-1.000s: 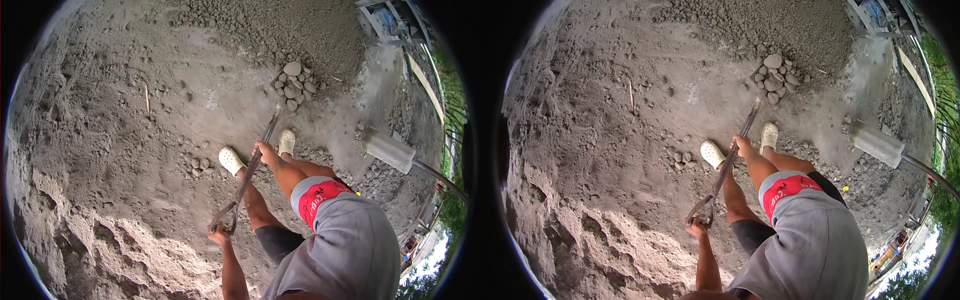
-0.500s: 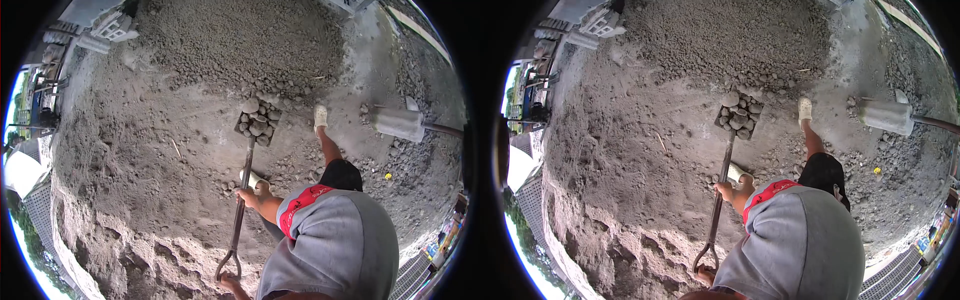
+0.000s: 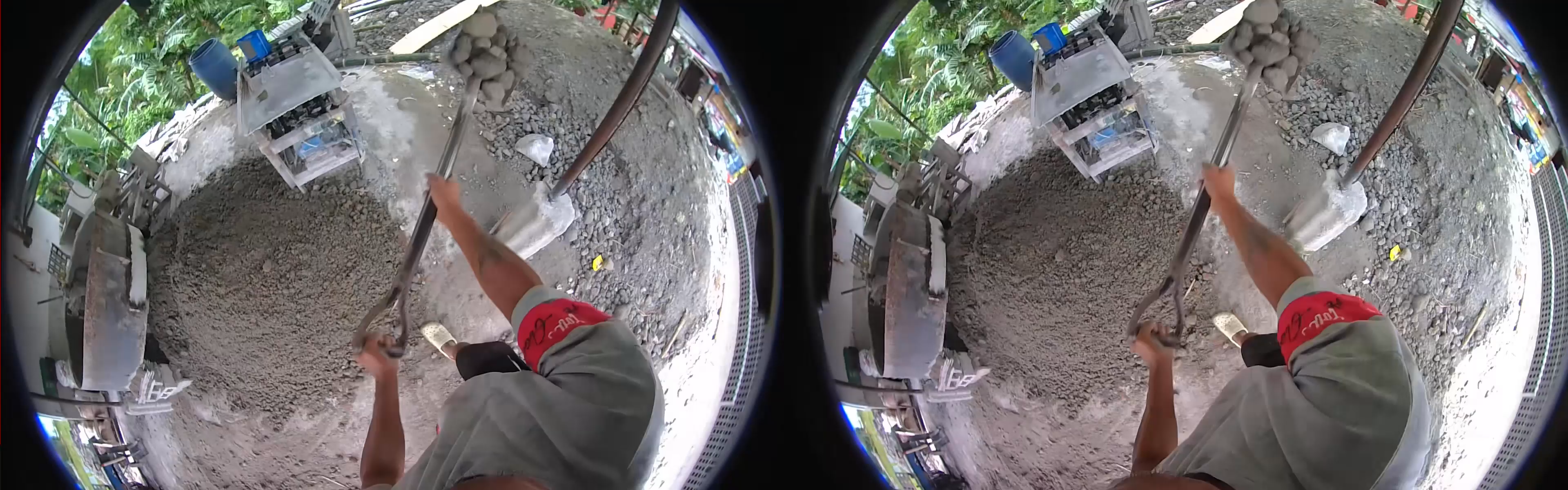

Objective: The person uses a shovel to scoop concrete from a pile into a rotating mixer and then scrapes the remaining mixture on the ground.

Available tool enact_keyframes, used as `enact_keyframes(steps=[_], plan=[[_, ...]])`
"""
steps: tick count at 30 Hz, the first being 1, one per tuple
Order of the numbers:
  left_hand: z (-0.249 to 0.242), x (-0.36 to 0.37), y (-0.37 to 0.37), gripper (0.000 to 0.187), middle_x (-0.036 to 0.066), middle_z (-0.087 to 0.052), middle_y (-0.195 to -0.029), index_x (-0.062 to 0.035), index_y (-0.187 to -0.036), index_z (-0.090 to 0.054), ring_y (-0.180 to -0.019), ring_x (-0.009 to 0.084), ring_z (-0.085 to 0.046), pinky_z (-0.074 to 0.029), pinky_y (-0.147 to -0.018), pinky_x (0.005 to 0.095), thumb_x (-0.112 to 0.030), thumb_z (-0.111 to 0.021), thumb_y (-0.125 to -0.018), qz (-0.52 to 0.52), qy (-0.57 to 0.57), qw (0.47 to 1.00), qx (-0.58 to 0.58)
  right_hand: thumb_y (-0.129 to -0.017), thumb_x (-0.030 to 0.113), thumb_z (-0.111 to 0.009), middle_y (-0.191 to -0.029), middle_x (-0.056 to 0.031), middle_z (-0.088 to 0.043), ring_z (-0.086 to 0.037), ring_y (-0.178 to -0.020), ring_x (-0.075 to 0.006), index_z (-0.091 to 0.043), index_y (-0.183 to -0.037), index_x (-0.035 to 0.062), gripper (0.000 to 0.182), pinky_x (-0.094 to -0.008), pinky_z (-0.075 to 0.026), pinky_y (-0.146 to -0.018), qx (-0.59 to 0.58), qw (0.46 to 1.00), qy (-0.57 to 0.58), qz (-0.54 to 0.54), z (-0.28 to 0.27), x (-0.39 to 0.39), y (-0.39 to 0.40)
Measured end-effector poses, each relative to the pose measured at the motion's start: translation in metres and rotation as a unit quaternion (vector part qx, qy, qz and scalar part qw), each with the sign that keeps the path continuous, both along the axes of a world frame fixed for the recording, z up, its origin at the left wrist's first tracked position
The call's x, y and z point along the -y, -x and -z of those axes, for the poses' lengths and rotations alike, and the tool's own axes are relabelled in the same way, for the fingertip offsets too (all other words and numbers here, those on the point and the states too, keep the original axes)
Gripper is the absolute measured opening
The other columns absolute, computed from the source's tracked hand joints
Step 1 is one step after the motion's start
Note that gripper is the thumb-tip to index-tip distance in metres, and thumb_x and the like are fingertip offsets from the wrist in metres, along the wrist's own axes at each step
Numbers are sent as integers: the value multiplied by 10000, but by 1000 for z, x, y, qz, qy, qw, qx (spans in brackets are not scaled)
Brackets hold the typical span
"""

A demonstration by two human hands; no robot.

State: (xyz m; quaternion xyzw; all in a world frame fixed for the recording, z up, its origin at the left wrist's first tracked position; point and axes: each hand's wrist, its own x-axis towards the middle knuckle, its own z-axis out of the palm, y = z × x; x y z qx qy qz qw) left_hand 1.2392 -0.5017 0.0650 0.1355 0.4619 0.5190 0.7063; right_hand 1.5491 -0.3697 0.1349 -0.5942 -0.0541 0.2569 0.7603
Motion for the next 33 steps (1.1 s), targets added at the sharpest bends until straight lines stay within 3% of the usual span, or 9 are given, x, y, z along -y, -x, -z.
enact_keyframes(steps=[2,4,6,10,15,21,24,26,33], plan=[[-192,-13,-155,155,37,-449,-579,-69,-679,-441,-516,138,-447,-391,-505,280,45,-538,-716,156,-61,966,195,-766,291,-550,-457,-42,-434,-438,-372,-168,-527,-646,60,261,-317,-368,-387,194,939,1,-284,-182,40,-131],[-311,6,-198,166,43,-503,-616,-29,-762,-471,-531,123,-510,-416,-509,261,17,-624,-718,248,-196,909,270,-757,225,-573,-555,-58,-495,-485,-480,-170,-541,-697,33,204,-322,-405,-481,279,938,53,-199,-223,20,-231],[-343,15,-193,202,29,-524,-640,-31,-791,-482,-550,109,-518,-414,-517,243,-38,-672,-724,333,-284,870,227,-757,214,-581,-603,-77,-515,-510,-540,-186,-549,-735,30,187,-319,-424,-514,102,950,-114,-274,-219,25,-263],[-279,-5,-95,269,16,-517,-635,-39,-777,-514,-572,50,-472,-398,-499,240,-147,-742,-684,429,-472,748,-183,-762,218,-573,-578,-77,-513,-488,-463,-186,-517,-721,42,188,-303,-410,-423,-24,985,-39,-166,-107,15,-237],[-115,15,59,182,91,-564,-861,-77,-750,-556,-891,309,-531,-412,-813,409,-11,-620,-593,225,-547,567,-573,-717,159,-627,-509,-30,-418,-431,-419,-167,-416,-587,114,251,-324,-422,-388,-357,931,67,-34,68,49,-76],[-67,151,205,187,113,-552,-1009,-52,-798,-578,-1000,320,-503,-432,-826,393,5,-622,-626,91,-257,651,-709,-775,213,-522,-588,-49,-465,-501,-581,-216,-446,-646,109,183,-361,-469,-598,-396,861,232,-218,231,126,102],[-85,194,232,214,114,-547,-1056,-57,-841,-594,-1020,315,-501,-439,-835,372,-30,-646,-636,21,-202,641,-740,-753,167,-511,-617,-60,-482,-506,-613,-229,-444,-640,99,149,-355,-469,-650,-101,811,239,-524,277,146,136],[-99,203,244,231,103,-541,-1071,-71,-838,-592,-1028,315,-495,-438,-838,371,-63,-662,-618,-5,-179,623,-762,-741,147,-508,-640,-66,-501,-508,-621,-236,-440,-627,93,144,-359,-466,-661,-382,808,310,-325,260,124,176],[-83,199,326,361,84,-534,-1077,-89,-875,-563,-1087,318,-442,-373,-902,407,-198,-697,-559,-21,-196,673,-713,-681,134,-494,-547,-34,-431,-447,-523,-210,-382,-568,128,160,-347,-429,-567,-269,850,298,-343,210,61,292]])
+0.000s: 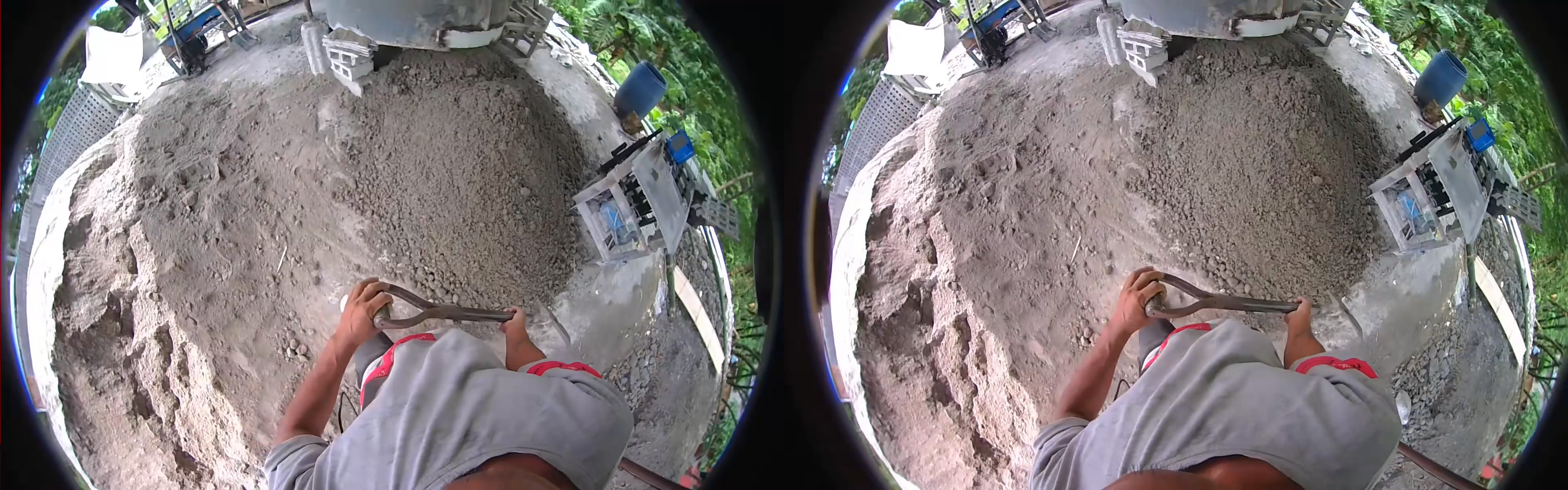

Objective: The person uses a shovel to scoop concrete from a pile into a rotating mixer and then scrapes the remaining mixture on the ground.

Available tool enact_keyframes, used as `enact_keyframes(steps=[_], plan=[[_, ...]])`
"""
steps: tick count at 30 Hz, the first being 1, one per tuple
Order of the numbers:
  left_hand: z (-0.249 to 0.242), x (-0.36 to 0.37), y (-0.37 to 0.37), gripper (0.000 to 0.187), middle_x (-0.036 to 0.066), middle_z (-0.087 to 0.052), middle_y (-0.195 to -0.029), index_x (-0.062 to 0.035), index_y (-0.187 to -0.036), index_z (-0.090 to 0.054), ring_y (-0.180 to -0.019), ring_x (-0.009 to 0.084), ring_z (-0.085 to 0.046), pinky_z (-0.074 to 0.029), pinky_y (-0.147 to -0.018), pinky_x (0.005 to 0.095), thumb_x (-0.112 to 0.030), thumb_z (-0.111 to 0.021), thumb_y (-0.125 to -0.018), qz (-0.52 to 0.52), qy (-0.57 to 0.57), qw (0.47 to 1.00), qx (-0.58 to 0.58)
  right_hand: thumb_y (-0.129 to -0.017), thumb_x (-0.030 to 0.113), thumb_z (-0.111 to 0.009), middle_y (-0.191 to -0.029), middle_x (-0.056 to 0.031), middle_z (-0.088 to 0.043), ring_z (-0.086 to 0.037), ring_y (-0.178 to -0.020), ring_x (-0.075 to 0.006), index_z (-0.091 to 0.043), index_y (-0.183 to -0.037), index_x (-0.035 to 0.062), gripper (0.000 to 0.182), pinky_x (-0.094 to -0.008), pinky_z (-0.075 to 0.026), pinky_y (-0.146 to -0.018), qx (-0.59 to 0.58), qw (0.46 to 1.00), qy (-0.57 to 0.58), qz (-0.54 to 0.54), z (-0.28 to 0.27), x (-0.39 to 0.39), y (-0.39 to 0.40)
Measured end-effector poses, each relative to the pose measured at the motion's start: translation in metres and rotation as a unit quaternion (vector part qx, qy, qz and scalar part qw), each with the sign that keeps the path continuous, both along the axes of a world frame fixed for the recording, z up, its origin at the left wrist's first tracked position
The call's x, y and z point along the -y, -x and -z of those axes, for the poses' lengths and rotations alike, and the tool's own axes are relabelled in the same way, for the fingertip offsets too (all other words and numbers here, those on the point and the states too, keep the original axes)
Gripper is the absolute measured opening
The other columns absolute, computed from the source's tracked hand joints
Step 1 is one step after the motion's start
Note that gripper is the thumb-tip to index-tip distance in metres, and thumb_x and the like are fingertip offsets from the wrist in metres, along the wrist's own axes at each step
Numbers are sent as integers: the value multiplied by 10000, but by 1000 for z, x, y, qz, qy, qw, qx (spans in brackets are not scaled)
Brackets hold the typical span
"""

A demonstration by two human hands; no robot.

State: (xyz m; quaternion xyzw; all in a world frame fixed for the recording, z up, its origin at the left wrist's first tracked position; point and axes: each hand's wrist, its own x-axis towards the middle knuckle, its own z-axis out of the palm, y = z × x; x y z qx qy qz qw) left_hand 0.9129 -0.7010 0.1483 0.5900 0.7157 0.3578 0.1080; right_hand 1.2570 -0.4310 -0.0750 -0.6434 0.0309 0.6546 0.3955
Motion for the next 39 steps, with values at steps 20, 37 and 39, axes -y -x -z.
enact_keyframes(steps=[20,37,39], plan=[[-155,-56,407,380,62,-599,-699,-159,-977,-624,-612,282,-582,-464,-536,349,-127,-649,-600,44,104,994,-1,-736,141,-565,-629,-26,-505,-511,-552,-178,-471,-694,97,112,-344,-460,-513,-88,951,66,-289,43,-8,549],[-108,-355,711,181,-18,-375,-594,-160,-888,-447,-511,106,-382,-367,-486,271,-54,-554,-789,-252,-56,556,790,-720,71,-616,-642,-65,-504,-508,-532,-173,-520,-710,3,118,-313,-464,-543,-135,966,-59,-211,-93,-281,970],[-58,-450,725,142,-26,-396,-577,-168,-826,-447,-490,100,-401,-397,-473,289,-88,-561,-798,-223,-83,556,797,-745,104,-612,-661,-76,-528,-520,-553,-177,-534,-725,1,130,-310,-446,-532,-190,928,-167,-276,-101,-331,977]])
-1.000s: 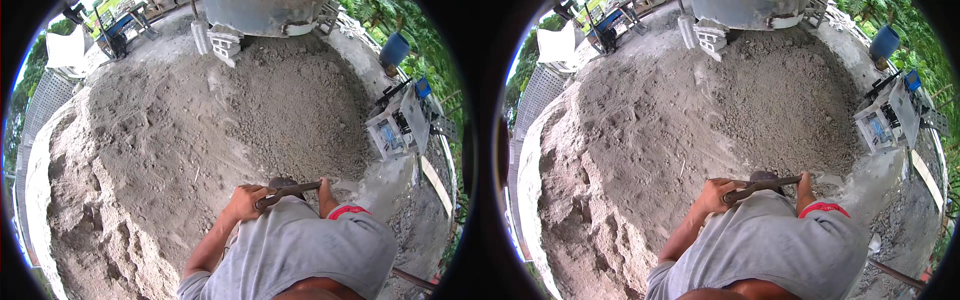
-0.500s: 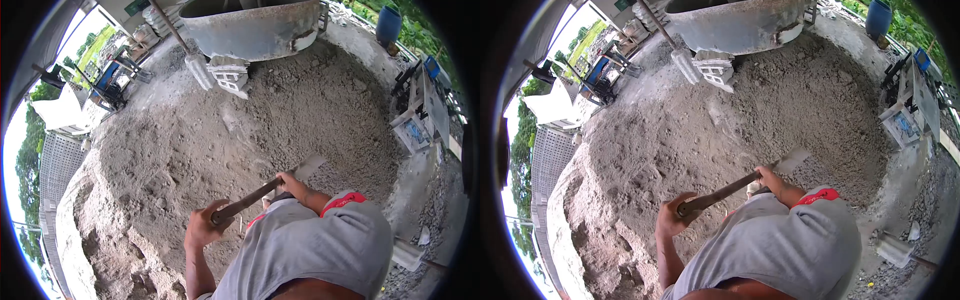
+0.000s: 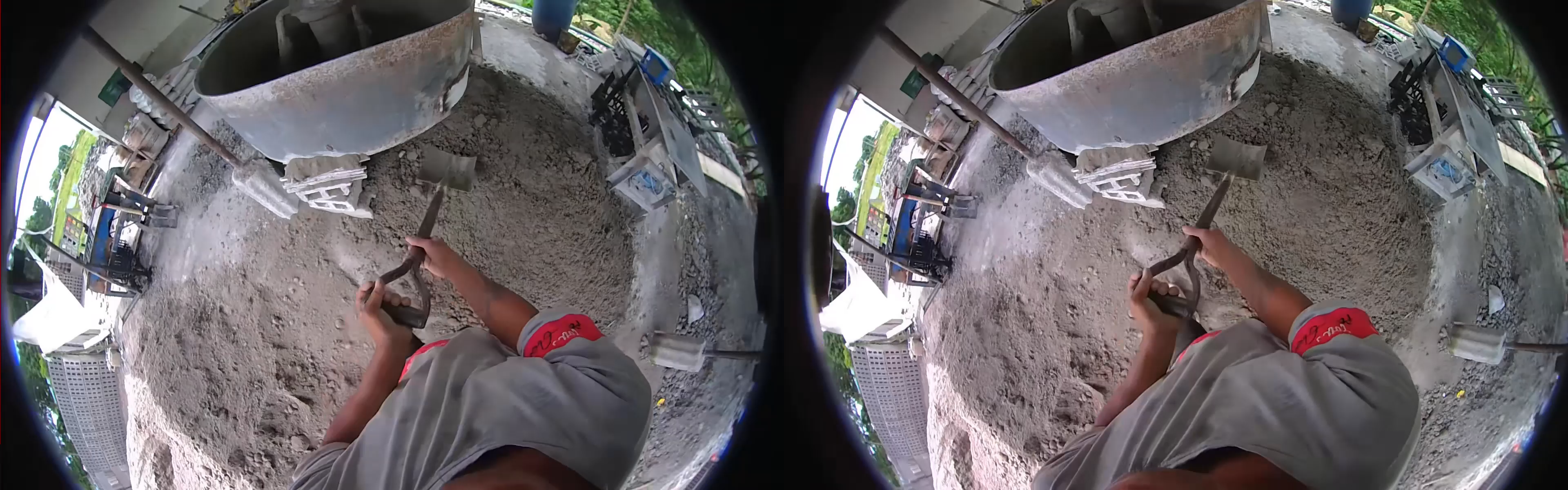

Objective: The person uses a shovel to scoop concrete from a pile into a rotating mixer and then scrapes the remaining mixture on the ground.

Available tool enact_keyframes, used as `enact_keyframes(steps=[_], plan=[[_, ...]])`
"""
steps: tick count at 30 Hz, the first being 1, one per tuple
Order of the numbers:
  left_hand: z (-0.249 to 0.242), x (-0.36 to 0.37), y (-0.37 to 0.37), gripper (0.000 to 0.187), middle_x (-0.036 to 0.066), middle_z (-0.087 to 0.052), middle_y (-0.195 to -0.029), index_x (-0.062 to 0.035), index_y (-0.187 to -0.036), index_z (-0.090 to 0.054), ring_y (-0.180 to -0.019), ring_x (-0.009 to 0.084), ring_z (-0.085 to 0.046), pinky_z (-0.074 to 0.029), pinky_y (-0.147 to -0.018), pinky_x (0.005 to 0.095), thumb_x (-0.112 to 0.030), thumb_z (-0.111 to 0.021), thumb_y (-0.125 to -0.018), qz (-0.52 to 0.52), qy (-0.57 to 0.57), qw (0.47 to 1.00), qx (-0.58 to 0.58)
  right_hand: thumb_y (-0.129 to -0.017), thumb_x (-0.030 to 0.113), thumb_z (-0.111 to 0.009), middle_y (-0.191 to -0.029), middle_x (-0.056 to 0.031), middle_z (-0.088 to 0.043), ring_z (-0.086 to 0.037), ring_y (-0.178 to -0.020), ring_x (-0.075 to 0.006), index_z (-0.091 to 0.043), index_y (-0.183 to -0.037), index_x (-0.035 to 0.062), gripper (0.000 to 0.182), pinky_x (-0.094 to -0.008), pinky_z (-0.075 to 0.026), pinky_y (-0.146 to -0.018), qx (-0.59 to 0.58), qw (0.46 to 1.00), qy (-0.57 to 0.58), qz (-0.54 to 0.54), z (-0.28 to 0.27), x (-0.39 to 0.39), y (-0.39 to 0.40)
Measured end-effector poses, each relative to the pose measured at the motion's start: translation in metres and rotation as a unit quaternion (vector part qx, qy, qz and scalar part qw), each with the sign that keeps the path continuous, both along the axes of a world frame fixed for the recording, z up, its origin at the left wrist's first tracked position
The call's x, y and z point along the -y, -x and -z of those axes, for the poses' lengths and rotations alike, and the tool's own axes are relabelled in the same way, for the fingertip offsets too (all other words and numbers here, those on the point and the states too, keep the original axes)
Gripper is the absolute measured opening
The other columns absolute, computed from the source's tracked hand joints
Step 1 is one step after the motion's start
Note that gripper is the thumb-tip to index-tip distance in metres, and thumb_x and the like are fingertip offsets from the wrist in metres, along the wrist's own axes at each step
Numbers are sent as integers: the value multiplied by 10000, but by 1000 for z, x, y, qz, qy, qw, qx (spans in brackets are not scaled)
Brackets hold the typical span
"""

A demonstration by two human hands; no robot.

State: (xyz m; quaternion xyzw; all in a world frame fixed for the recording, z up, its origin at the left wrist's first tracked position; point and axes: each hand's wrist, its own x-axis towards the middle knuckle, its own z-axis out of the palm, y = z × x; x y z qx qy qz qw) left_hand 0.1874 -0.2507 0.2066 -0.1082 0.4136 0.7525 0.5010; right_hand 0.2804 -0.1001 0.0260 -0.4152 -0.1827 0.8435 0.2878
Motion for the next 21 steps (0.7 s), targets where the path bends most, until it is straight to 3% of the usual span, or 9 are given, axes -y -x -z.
enact_keyframes(steps=[2,3,9,10,15,16,17,19,21], plan=[[77,-126,-4,144,4,-436,-589,-116,-817,-450,-506,108,-436,-392,-463,288,-104,-590,-787,-82,54,989,-107,-791,117,-570,-673,-67,-531,-534,-578,-172,-525,-761,4,125,-309,-456,-550,75,996,-42,0,-50,-43,10],[95,-164,-2,168,6,-447,-595,-98,-825,-451,-503,115,-443,-388,-462,282,-94,-607,-765,-56,-23,995,-79,-836,131,-527,-685,-57,-534,-549,-603,-166,-516,-798,6,131,-309,-467,-568,150,987,-61,-12,-73,-49,8],[37,-244,36,157,17,-415,-577,-124,-731,-387,-476,143,-416,-386,-451,296,-32,-515,-734,9,-89,994,60,-859,140,-466,-703,-34,-541,-550,-620,-122,-540,-833,48,121,-280,-458,-554,240,967,65,-61,-124,-132,31],[30,-251,43,154,11,-404,-580,-127,-716,-384,-483,138,-410,-388,-459,297,-37,-510,-715,17,-85,991,99,-854,144,-473,-725,-45,-557,-553,-603,-119,-539,-830,43,123,-266,-459,-538,264,959,84,-53,-183,-128,47],[7,-284,72,162,-5,-377,-590,-132,-663,-370,-498,128,-393,-382,-485,277,-30,-497,-665,24,-77,982,170,-779,115,-550,-738,-86,-567,-554,-601,-178,-544,-817,18,104,-329,-451,-555,166,982,84,23,-84,-197,56],[41,-315,64,147,1,-376,-579,-127,-674,-372,-484,132,-385,-367,-455,278,-41,-491,-671,20,-76,976,204,-782,122,-552,-737,-88,-567,-554,-603,-184,-541,-818,11,117,-329,-462,-579,161,983,78,31,-58,-214,53],[101,-359,46,193,28,-376,-552,-129,-696,-360,-444,142,-389,-370,-414,289,18,-484,-683,0,-117,992,46,-791,146,-538,-749,-101,-580,-577,-641,-207,-538,-860,-8,168,-322,-473,-634,115,991,71,-15,-39,-249,38],[86,-414,68,145,32,-399,-549,-106,-706,-392,-420,144,-376,-348,-408,273,12,-477,-693,14,-131,988,74,-797,205,-536,-762,-113,-587,-599,-684,-223,-506,-924,-47,284,-300,-473,-649,-25,995,-94,23,-93,-280,36],[119,-368,95,130,32,-411,-554,-96,-708,-401,-416,145,-380,-341,-406,269,9,-476,-697,7,-90,990,109,-737,255,-590,-805,-148,-595,-598,-709,-226,-402,-1064,-53,487,-321,-459,-631,148,982,-102,50,-113,-217,58]])
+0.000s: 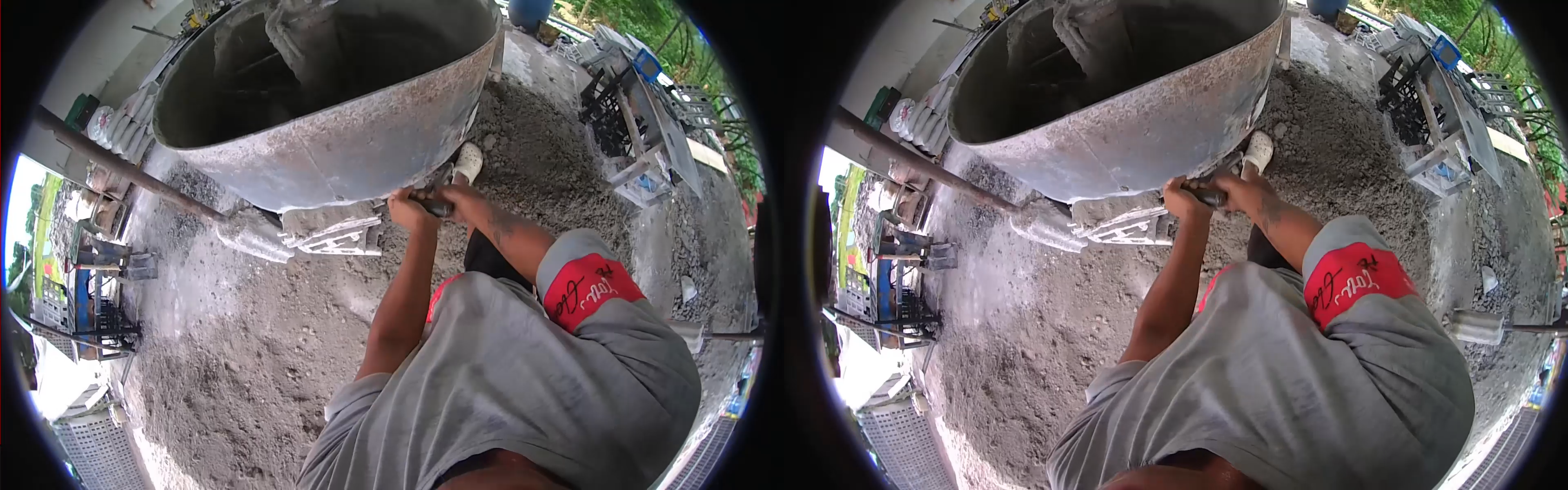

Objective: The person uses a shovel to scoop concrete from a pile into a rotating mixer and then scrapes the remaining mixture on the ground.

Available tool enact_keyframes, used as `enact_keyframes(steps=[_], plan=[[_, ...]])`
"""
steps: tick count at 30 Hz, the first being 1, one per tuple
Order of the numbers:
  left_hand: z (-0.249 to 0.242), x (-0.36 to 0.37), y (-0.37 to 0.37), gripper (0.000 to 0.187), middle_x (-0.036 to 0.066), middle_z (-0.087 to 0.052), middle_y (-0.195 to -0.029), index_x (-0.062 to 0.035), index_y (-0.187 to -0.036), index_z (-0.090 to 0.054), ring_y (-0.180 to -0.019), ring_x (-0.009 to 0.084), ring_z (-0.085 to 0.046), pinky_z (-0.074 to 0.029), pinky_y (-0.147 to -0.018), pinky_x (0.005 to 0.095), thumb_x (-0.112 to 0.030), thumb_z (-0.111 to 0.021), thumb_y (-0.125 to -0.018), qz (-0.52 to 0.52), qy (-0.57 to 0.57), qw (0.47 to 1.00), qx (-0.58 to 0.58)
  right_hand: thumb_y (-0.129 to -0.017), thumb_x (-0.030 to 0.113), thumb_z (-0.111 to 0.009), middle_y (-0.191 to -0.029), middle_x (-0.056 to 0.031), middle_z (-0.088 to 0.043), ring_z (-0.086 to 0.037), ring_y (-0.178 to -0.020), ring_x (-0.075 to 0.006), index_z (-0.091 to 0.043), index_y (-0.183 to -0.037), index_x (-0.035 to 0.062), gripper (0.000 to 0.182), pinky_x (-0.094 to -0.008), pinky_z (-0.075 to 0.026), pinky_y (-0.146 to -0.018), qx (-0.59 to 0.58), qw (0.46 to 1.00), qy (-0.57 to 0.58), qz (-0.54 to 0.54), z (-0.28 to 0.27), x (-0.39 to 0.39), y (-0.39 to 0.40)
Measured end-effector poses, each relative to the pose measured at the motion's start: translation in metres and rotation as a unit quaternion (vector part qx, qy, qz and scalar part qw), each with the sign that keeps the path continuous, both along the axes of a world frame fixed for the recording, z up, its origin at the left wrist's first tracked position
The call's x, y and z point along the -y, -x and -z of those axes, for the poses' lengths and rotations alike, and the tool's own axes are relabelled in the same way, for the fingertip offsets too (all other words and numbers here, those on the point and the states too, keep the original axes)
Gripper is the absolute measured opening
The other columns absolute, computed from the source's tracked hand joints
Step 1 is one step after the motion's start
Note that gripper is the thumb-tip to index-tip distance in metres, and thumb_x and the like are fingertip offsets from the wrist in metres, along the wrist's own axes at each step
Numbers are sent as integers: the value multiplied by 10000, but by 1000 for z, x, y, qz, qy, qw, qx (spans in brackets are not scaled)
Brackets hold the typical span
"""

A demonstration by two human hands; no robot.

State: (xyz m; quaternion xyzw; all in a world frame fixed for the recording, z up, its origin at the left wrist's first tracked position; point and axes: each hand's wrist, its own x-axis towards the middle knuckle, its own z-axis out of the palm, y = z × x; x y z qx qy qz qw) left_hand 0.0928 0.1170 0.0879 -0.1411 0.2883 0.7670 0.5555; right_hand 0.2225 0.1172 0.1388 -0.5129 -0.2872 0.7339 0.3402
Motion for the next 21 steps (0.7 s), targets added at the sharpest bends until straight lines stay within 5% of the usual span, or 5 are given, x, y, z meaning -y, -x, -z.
enact_keyframes(steps=[4,7,12,14,21], plan=[[15,14,14,118,70,-493,-630,-62,-783,-439,-497,186,-487,-402,-453,306,-45,-533,-713,123,37,987,-94,-672,246,-631,-841,-187,-599,-592,-669,-220,-422,-1129,-48,582,-342,-437,-569,393,916,-79,22,11,20,33],[21,47,27,154,89,-519,-670,-65,-820,-452,-554,218,-541,-454,-502,333,-50,-565,-717,170,84,976,-103,-665,214,-623,-765,-225,-594,-600,-670,-319,-608,-756,-42,272,-381,-446,-580,450,865,-120,-188,154,-21,13],[117,105,58,163,108,-553,-723,-49,-888,-514,-639,239,-577,-470,-586,339,-70,-569,-735,241,124,958,-96,-775,217,-567,-779,-215,-597,-595,-679,-272,-568,-847,-52,278,-369,-444,-590,542,798,-121,-235,160,58,60],[159,148,68,107,97,-553,-723,-29,-834,-523,-662,235,-569,-463,-616,348,-94,-552,-754,318,155,934,-46,-827,260,-523,-804,-245,-585,-602,-727,-343,-496,-1007,-45,354,-399,-463,-619,569,787,-223,-81,298,113,56],[156,233,19,176,99,-583,-789,2,-844,-573,-734,211,-564,-454,-631,305,-161,-567,-778,335,215,916,-45,-812,388,-522,-839,-227,-594,-569,-813,-401,-486,-1073,-3,472,-467,-437,-695,550,809,-87,-189,215,186,14]])
